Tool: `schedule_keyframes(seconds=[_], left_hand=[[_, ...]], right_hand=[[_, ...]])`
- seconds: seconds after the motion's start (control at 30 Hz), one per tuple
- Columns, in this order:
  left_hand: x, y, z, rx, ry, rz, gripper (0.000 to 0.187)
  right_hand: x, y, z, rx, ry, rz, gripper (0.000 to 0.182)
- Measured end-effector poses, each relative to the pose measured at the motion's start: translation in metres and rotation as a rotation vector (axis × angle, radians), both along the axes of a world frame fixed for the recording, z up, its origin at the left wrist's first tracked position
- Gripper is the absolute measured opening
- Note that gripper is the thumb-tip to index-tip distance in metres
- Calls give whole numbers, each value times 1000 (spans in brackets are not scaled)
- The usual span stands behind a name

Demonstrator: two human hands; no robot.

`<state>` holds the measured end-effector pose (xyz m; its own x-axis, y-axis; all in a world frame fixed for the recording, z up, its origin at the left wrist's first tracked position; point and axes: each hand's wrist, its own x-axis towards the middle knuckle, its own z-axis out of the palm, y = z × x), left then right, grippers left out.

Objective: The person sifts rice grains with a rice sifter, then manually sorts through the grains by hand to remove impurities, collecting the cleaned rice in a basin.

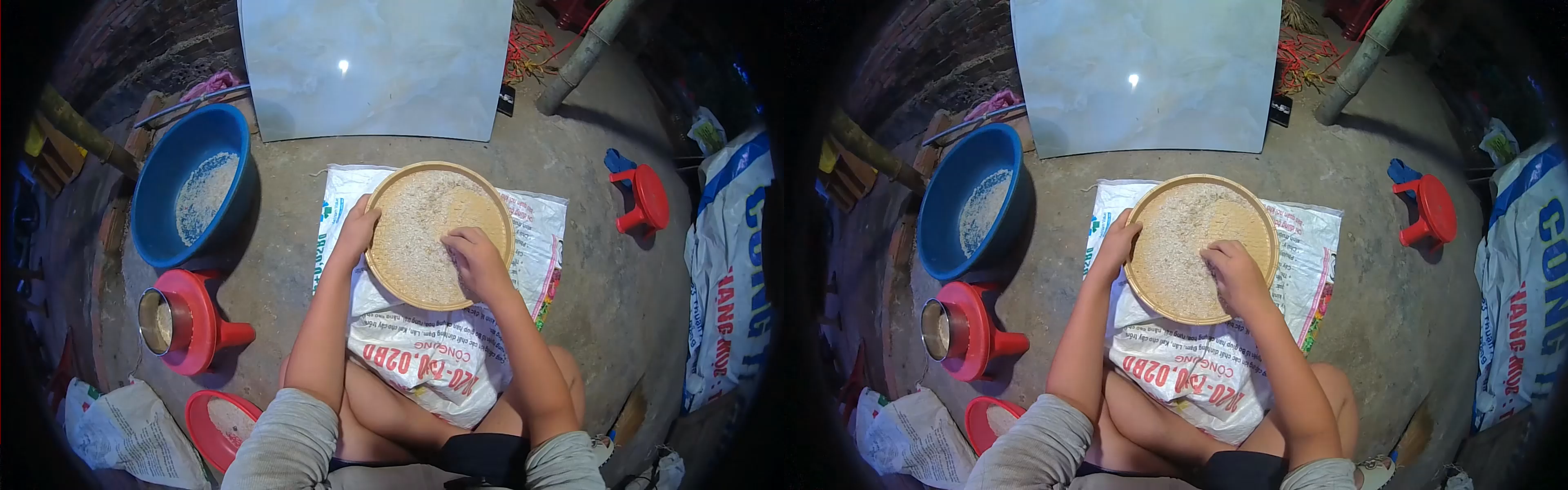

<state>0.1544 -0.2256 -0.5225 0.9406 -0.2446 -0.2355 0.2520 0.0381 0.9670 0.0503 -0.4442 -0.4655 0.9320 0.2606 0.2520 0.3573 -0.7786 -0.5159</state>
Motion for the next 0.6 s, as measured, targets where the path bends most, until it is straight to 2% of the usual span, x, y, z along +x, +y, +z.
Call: schedule_keyframes(seconds=[0.07,0.17,0.23,0.3,0.43,0.5,0.53,0.6], left_hand=[[-1,-2,1,2,-2,-11,26],[-3,0,3,20,7,-37,27],[-1,-1,4,19,6,-39,27],[-3,-2,7,35,-2,-39,26],[0,6,13,89,12,-97,26],[6,11,2,215,-82,-138,29],[6,11,-3,217,-81,-135,29],[3,5,-2,350,-250,60,27]], right_hand=[[-9,-7,3,76,35,-117,22],[-3,-21,6,106,41,-131,18],[3,-23,14,90,-56,-194,18],[8,-25,26,245,-3,-348,16],[12,-21,43,323,-3,-395,14],[13,-19,41,316,7,-390,14],[13,-17,40,306,18,-382,14],[15,-16,32,273,26,-382,14]])
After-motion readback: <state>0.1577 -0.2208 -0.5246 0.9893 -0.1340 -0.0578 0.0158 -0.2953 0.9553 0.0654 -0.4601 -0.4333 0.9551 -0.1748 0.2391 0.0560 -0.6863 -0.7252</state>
